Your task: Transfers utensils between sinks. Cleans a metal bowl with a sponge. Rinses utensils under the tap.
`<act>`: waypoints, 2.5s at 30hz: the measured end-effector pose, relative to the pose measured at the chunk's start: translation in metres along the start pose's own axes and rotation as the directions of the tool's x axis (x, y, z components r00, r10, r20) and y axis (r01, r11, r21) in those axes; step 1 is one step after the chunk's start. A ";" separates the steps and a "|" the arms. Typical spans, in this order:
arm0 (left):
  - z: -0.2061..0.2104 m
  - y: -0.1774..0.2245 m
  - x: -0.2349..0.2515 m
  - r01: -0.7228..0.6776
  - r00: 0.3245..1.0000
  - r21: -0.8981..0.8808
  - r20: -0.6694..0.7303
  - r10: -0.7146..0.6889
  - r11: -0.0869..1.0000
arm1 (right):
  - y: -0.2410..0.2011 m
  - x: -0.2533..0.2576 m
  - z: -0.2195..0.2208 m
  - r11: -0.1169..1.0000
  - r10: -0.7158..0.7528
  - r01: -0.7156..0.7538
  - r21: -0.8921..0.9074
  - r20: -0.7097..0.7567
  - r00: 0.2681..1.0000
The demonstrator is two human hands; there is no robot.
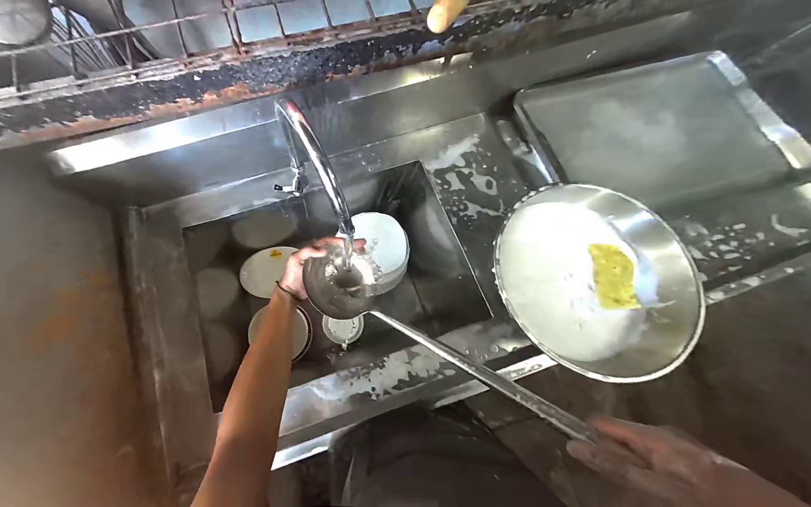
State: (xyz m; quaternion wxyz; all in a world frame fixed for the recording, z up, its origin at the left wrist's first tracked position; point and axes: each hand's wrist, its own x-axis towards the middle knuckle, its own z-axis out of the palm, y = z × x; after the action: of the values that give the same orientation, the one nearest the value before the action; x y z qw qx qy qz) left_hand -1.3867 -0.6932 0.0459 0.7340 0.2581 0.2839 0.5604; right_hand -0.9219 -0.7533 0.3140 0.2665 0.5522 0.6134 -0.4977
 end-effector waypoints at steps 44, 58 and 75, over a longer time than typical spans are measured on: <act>0.015 -0.021 -0.022 -0.066 0.686 0.336 -0.669 0.287 0.940 | -0.125 0.072 -0.084 0.532 -0.344 -0.277 -0.800 -0.503 0.793; 0.056 0.000 0.034 -0.065 0.906 0.681 -0.266 0.329 0.730 | -0.059 0.039 -0.033 0.753 -0.209 -0.352 -0.556 -0.709 0.674; 0.012 -0.049 -0.131 -0.191 0.442 -0.267 -0.883 -0.160 0.945 | -0.314 0.245 0.068 0.392 -0.622 0.377 -0.839 0.060 0.781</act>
State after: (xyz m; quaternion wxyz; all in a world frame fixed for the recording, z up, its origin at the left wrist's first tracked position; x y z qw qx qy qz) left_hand -1.3726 -0.8325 0.0373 0.4988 -0.2005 0.5285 0.6570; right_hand -1.2940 -0.6807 0.1739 0.2413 0.2124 0.9372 -0.1349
